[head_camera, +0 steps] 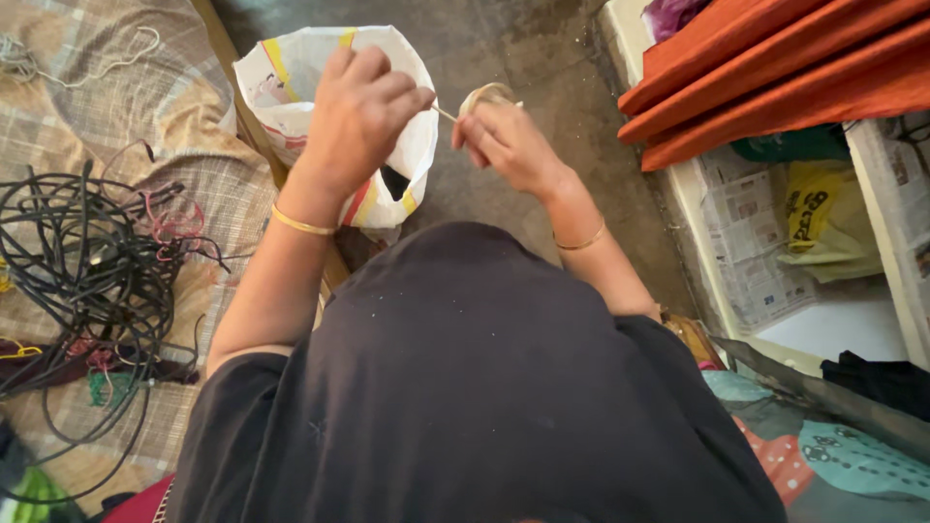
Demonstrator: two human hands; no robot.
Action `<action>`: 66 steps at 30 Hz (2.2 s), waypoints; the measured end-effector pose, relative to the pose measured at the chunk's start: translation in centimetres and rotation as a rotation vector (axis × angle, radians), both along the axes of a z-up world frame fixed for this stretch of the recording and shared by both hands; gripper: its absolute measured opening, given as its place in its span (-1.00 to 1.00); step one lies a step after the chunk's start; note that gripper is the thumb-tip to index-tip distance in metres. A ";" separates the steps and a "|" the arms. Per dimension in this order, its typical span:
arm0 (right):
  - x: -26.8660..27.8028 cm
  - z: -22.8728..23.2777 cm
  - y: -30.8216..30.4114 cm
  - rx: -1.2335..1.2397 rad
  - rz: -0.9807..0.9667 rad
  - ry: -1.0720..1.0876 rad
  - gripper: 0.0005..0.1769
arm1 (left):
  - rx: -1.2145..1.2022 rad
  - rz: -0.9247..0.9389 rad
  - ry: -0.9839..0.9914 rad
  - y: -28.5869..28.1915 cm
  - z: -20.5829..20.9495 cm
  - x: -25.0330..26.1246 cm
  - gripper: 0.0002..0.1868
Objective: The person untangles and coils various electrical cords and wires, placing them into a white plastic bag. They handle white, black, and red cords, as well as a brown electrical switch plate, organizing them one by one.
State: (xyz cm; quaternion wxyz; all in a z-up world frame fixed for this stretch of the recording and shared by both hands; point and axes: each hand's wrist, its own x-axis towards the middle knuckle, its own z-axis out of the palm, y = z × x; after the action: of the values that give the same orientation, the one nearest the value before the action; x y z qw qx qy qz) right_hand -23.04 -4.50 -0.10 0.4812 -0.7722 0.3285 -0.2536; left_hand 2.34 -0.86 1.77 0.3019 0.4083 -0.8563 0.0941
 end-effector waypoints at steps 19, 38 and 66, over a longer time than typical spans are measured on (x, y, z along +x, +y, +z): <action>-1.4 -6.1 0.3 0.982 0.390 -0.890 -0.38 | 0.568 -0.346 1.006 3.2 -4.6 -7.5 -0.50; 3.4 -14.4 -0.7 0.567 -0.604 -0.278 -0.74 | 0.413 0.414 0.754 1.2 -17.6 -2.8 -0.83; 12.9 -18.2 -1.7 0.657 -0.290 -0.096 -0.57 | 0.467 -0.047 1.022 2.6 -7.5 12.9 -0.74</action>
State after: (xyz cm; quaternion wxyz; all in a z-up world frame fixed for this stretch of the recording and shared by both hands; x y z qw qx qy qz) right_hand -10.17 -6.19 -18.25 0.6777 -0.5088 0.4755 -0.2360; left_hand 15.21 1.71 -5.77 0.5821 0.4386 -0.6081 -0.3146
